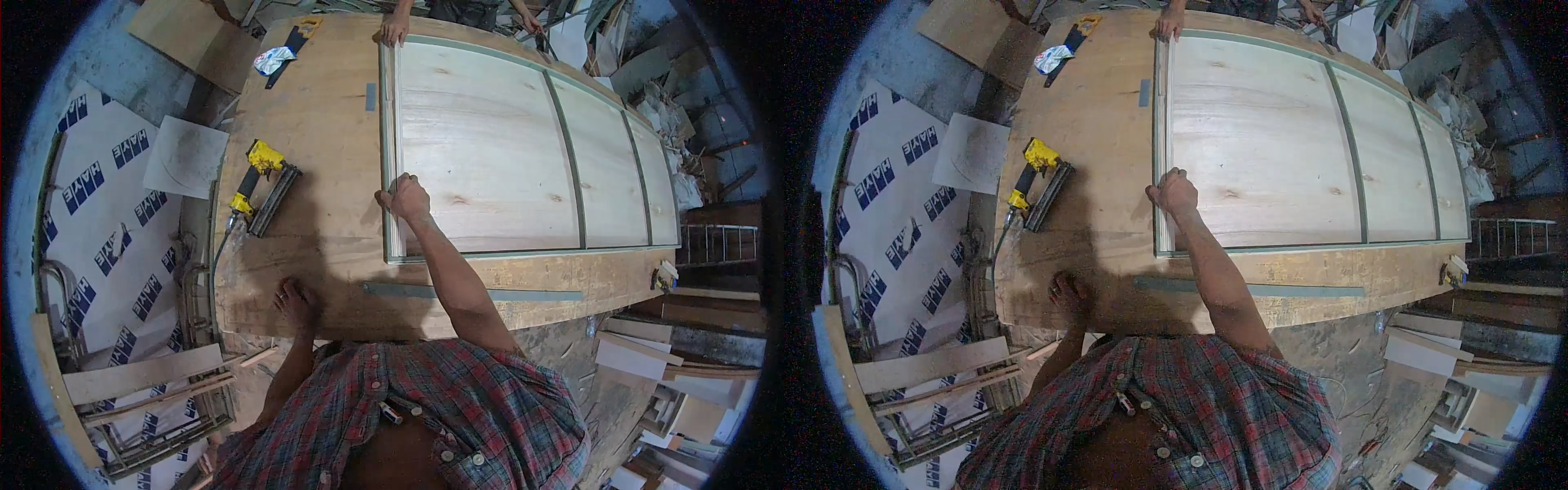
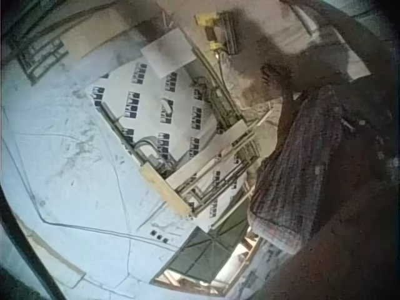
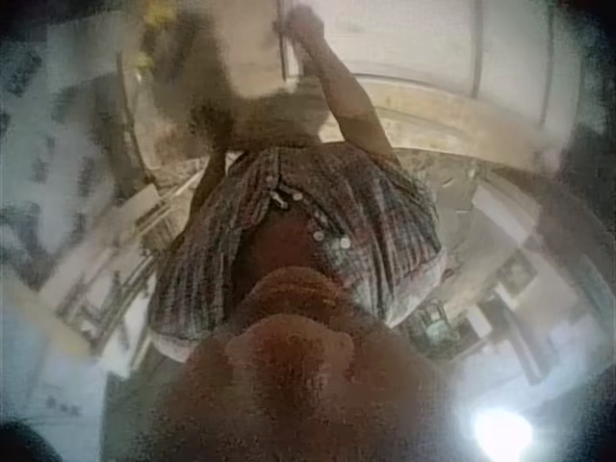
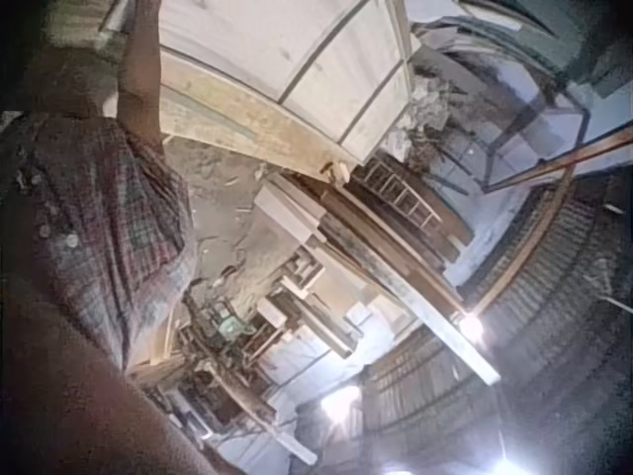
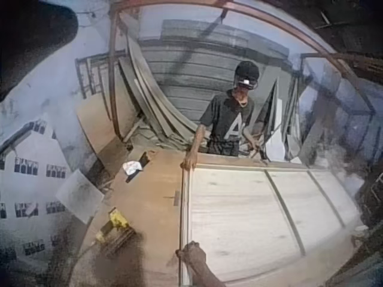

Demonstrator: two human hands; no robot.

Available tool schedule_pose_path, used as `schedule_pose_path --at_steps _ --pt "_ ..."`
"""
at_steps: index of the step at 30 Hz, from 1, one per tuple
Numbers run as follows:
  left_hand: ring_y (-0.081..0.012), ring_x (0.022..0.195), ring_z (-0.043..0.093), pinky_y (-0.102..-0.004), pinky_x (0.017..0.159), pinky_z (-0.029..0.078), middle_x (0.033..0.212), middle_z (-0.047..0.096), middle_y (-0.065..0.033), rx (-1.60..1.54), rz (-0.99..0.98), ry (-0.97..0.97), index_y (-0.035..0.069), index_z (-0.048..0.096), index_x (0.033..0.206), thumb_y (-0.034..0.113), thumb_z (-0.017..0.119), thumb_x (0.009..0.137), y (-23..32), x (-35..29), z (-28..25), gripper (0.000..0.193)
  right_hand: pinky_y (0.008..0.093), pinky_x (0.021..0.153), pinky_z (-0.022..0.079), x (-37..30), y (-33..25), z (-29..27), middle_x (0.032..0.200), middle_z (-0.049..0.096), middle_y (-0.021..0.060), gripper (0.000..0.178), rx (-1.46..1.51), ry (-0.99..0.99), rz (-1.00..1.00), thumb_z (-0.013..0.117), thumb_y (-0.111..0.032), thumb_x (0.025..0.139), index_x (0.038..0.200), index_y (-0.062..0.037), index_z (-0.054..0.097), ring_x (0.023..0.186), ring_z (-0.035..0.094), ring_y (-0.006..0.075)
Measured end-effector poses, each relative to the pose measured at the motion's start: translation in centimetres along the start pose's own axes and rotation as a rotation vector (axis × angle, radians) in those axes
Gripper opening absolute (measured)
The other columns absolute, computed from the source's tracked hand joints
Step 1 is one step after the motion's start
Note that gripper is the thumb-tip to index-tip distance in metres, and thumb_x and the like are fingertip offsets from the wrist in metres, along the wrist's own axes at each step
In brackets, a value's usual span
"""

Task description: The person aligns wooden strips along the border of a wooden frame by hand and secures them into place using a pneumatic nail gun.

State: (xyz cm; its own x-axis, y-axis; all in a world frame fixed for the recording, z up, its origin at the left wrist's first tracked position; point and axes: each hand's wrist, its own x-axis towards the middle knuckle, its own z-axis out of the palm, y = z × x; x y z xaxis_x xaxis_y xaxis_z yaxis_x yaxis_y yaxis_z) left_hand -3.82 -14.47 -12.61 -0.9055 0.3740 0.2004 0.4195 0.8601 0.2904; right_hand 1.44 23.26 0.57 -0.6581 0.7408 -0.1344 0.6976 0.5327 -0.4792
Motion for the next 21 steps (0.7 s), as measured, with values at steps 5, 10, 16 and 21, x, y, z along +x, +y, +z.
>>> schedule_pose_path --at_steps 5,10,16,21 --pt "-0.0440 0.126 0.042 -0.0577 0.107 0.029 0.131 0.050 -0.0241 -0.049 0.009 -0.035 0.004 0.050 0.129 0.029 0.058 0.086 1.7 0.3 -0.7 0.051 0.0442 0.078 0.058 0.2 0.5 -0.6 0.106 0.060 0.0225 0.065 -0.103 -0.003 -0.022 0.071 -0.049 0.079 0.109 0.0066 0.058 0.093 0.068 0.0353" --pt "-0.0410 0.126 0.042 -0.0549 0.105 0.029 0.133 0.050 -0.0215 -0.157 -0.096 -0.036 0.004 0.050 0.129 0.025 0.058 0.084 2.2 0.6 -1.4 0.051 0.0441 0.085 0.056 0.3 -0.5 -1.8 0.112 0.060 0.0255 0.079 -0.139 -0.145 0.036 0.069 -0.058 0.080 0.118 0.0096 0.052 0.101 0.067 0.0371" --pt "-0.0409 0.123 0.043 -0.0535 0.104 0.029 0.131 0.050 -0.0208 -0.129 0.100 -0.057 0.005 0.050 0.128 0.025 0.060 0.083 4.1 1.2 -4.1 0.051 0.0443 0.077 0.058 -0.4 0.2 -1.2 0.109 0.060 0.0222 0.070 -0.092 -0.062 0.096 0.070 -0.051 0.081 0.118 0.0058 0.054 0.095 0.068 0.0365" --pt "-0.0420 0.122 0.043 -0.0549 0.103 0.029 0.130 0.050 -0.0214 -0.025 0.059 0.009 0.006 0.050 0.128 0.029 0.060 0.083 0.5 0.1 -0.8 0.052 0.0478 0.079 0.057 -0.4 -0.1 0.2 0.108 0.061 0.0254 0.073 0.027 -0.001 0.076 0.071 -0.052 0.081 0.121 0.0045 0.048 0.094 0.067 0.0412"
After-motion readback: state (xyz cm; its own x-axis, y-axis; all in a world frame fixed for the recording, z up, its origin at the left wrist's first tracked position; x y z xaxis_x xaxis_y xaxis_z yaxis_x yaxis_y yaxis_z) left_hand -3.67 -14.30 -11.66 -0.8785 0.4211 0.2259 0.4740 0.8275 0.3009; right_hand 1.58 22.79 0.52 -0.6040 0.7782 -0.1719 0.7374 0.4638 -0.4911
